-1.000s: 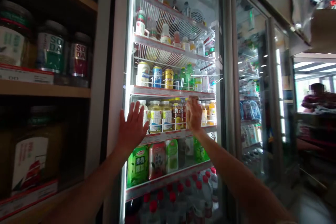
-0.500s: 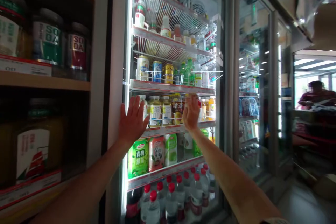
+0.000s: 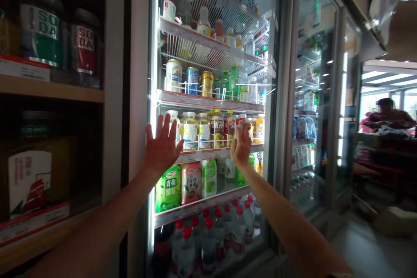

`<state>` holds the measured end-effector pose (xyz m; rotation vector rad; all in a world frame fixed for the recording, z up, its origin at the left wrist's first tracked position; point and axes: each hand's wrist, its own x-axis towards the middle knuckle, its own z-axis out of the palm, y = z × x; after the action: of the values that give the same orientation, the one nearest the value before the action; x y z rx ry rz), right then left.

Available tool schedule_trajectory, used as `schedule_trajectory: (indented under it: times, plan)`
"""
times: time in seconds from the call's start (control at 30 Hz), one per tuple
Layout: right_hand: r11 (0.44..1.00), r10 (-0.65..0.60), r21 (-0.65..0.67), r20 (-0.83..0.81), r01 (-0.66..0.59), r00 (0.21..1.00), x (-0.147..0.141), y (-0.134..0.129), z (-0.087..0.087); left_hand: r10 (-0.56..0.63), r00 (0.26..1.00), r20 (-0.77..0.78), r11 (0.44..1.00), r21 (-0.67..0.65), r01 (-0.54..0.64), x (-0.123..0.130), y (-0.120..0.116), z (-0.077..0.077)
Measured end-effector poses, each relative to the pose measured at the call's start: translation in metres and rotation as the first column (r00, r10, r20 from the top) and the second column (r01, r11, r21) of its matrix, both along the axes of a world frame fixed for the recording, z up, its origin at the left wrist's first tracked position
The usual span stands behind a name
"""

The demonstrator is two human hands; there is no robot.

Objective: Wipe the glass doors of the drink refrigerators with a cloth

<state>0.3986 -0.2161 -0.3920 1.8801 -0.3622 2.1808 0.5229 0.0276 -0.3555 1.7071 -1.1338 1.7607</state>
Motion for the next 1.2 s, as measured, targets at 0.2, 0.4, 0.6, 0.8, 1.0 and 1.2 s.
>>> schedule_trajectory:
  times: [0.2, 0.4, 0.6, 0.8, 1.0, 1.2]
  plan:
    - [0.937, -0.031, -0.333, -0.38, -0.105, 0.924, 0.005, 0.028, -0.042, -0.005, 1.0, 0.006, 0.999, 0.044, 0.005, 0.002, 0.003, -0.012]
    - [0.995, 0.057, 0.082, 0.007, -0.057, 0.998, 0.001, 0.003, -0.043, -0.004, 1.0, 0.008, 0.998, 0.057, 0.003, 0.001, 0.004, -0.028]
    - [0.953, 0.005, -0.265, -0.468, -0.145, 0.884, 0.018, 0.053, -0.069, -0.024, 1.0, -0.01, 0.998, 0.053, 0.024, 0.0, 0.003, -0.038]
    - [0.998, 0.013, 0.063, -0.05, -0.01, 0.999, -0.01, -0.025, -0.062, -0.034, 0.999, -0.004, 0.998, 0.044, 0.034, -0.002, 0.0, -0.063]
    - [1.0, 0.014, 0.003, -0.079, -0.013, 0.997, -0.006, 0.0, -0.07, -0.045, 0.999, 0.026, 0.997, 0.062, 0.043, -0.002, -0.001, -0.071]
    - [0.986, -0.003, -0.156, -0.336, -0.053, 0.942, -0.018, -0.002, -0.083, -0.014, 0.999, 0.043, 0.998, 0.069, 0.011, -0.003, 0.0, -0.076]
